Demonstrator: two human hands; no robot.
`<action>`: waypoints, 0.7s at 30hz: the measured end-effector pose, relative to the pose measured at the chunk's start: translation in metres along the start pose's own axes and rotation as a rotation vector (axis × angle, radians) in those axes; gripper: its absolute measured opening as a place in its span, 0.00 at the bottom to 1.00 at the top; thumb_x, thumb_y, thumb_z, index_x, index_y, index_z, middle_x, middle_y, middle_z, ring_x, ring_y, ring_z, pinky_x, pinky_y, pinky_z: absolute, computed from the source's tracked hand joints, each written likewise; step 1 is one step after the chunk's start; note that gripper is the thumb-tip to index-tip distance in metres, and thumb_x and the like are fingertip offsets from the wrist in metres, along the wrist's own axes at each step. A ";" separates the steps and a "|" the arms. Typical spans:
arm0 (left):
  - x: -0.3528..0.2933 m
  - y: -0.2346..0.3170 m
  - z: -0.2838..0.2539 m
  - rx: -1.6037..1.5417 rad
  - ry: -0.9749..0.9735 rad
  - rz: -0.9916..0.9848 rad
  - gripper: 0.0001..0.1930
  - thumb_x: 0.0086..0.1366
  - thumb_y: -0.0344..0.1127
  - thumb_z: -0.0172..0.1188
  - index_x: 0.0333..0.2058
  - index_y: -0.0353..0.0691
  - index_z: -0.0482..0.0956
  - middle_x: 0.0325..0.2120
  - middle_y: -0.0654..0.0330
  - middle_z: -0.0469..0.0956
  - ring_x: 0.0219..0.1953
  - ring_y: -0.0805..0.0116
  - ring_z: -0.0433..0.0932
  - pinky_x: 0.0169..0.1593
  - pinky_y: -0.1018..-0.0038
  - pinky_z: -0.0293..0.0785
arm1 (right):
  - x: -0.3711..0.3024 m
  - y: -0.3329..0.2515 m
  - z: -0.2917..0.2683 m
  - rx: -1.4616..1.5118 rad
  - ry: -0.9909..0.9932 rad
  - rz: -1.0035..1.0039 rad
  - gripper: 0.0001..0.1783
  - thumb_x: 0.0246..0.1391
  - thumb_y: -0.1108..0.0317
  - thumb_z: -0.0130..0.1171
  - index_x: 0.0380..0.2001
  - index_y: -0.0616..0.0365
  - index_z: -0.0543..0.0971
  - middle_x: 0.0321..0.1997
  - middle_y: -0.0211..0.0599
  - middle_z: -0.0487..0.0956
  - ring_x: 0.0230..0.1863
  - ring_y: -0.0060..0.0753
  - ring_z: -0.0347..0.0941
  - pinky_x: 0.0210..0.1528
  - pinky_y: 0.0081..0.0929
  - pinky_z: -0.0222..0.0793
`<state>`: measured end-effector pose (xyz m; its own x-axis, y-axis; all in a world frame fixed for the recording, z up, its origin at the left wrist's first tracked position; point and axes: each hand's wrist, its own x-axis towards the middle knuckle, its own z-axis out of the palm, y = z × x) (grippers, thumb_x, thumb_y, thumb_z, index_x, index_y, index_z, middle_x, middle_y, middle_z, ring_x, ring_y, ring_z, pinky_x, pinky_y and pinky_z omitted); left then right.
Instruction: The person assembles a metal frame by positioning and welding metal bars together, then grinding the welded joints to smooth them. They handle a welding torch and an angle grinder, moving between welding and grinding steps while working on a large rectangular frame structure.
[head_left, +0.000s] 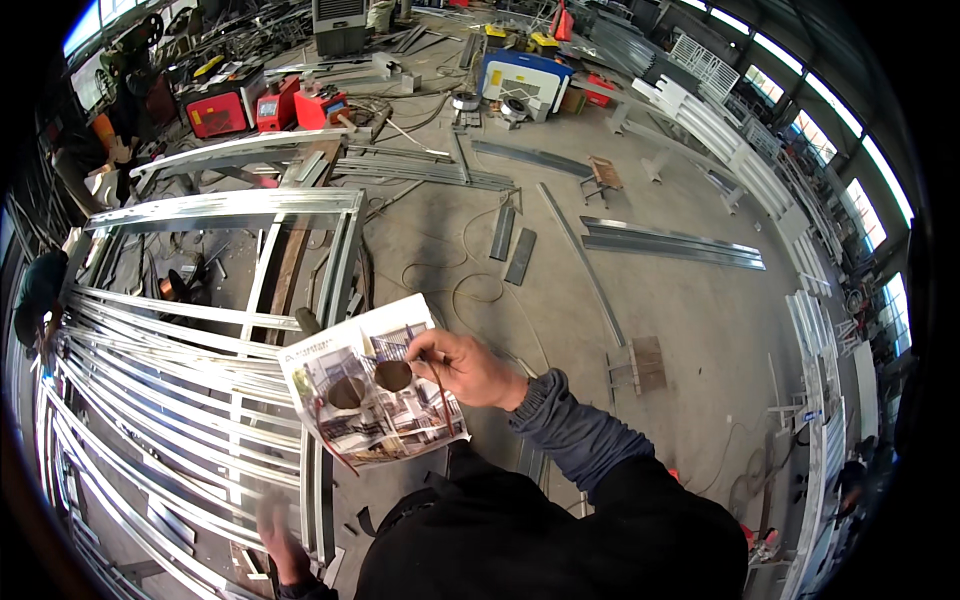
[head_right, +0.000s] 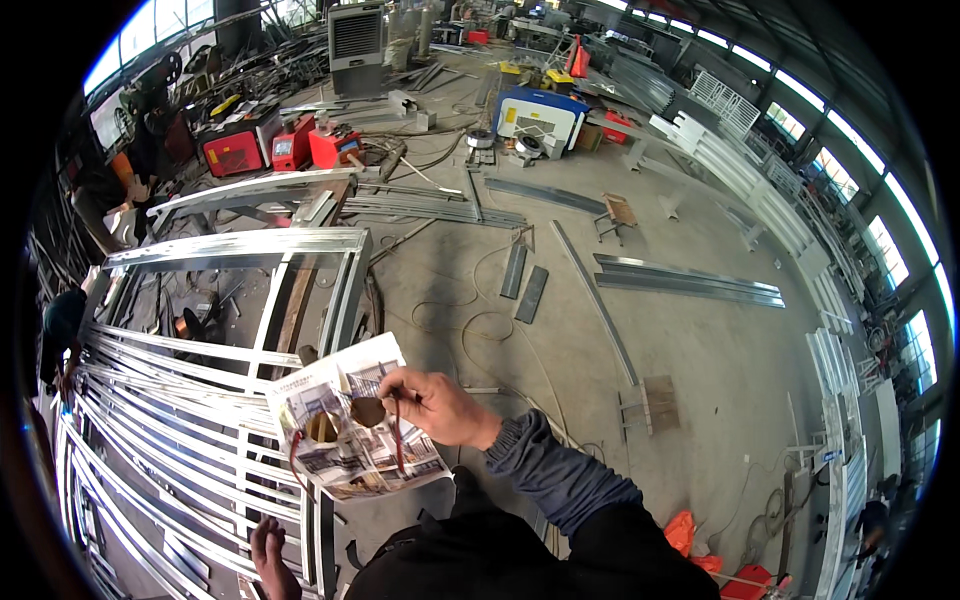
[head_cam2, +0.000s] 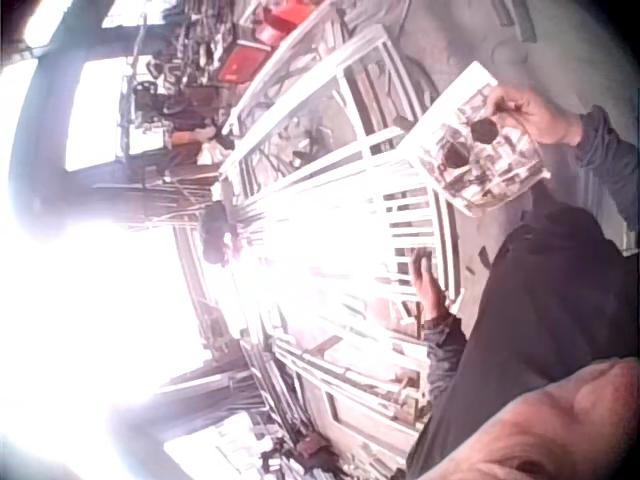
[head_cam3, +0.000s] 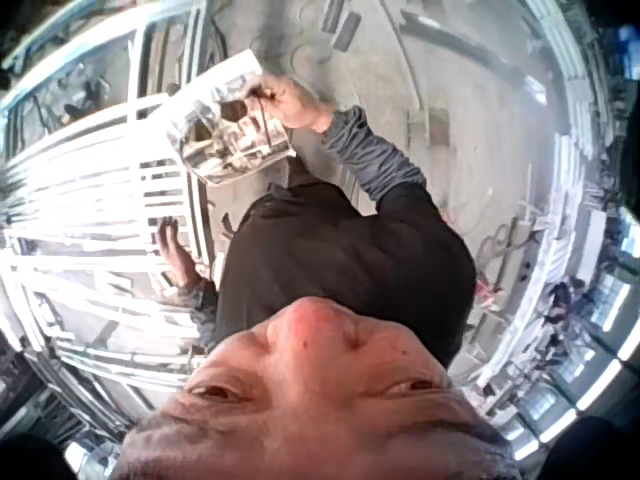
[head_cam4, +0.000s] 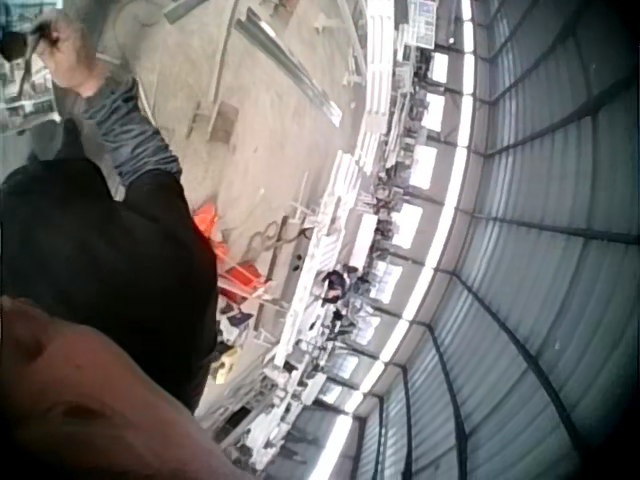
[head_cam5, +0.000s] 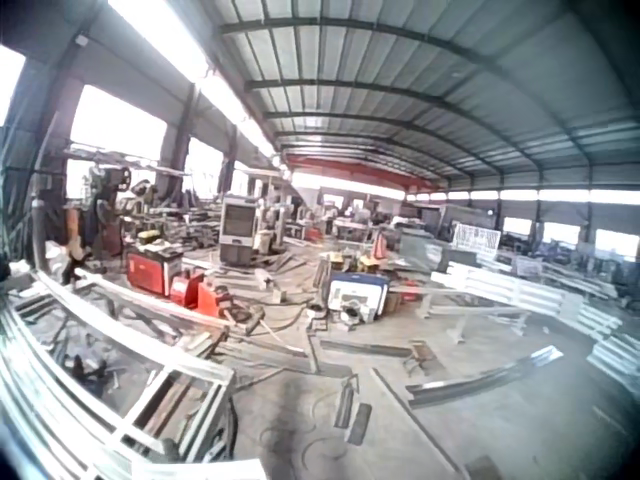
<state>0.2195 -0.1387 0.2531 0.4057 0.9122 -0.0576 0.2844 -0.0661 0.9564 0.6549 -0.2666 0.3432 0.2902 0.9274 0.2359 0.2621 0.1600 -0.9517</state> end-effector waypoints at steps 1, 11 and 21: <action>0.022 0.013 0.022 -0.215 0.091 -0.027 0.20 0.76 0.36 0.52 0.57 0.26 0.77 0.51 0.50 0.80 0.56 0.59 0.78 0.63 0.65 0.72 | -0.001 0.010 -0.002 -0.005 0.012 -0.040 0.08 0.70 0.73 0.62 0.49 0.56 0.77 0.29 0.24 0.71 0.30 0.14 0.64 0.34 0.21 0.64; 0.173 0.126 0.292 -0.579 -0.655 -0.196 0.19 0.74 0.35 0.65 0.59 0.31 0.79 0.52 0.59 0.85 0.52 0.70 0.82 0.60 0.68 0.77 | -0.003 0.099 -0.138 -0.052 0.066 0.111 0.11 0.67 0.81 0.58 0.50 0.58 0.78 0.36 0.29 0.80 0.36 0.18 0.75 0.40 0.24 0.72; 0.260 0.163 0.543 -0.631 -1.136 -0.352 0.19 0.78 0.40 0.61 0.60 0.34 0.79 0.51 0.64 0.84 0.51 0.77 0.78 0.59 0.72 0.75 | -0.056 0.120 -0.348 0.026 0.355 0.461 0.12 0.70 0.71 0.60 0.53 0.61 0.81 0.47 0.31 0.82 0.45 0.17 0.75 0.45 0.20 0.72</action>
<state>0.8434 -0.1318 0.2388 0.9718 -0.0158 -0.2355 0.2012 0.5770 0.7916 0.9906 -0.4173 0.2840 0.6613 0.7335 -0.1569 0.0143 -0.2215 -0.9751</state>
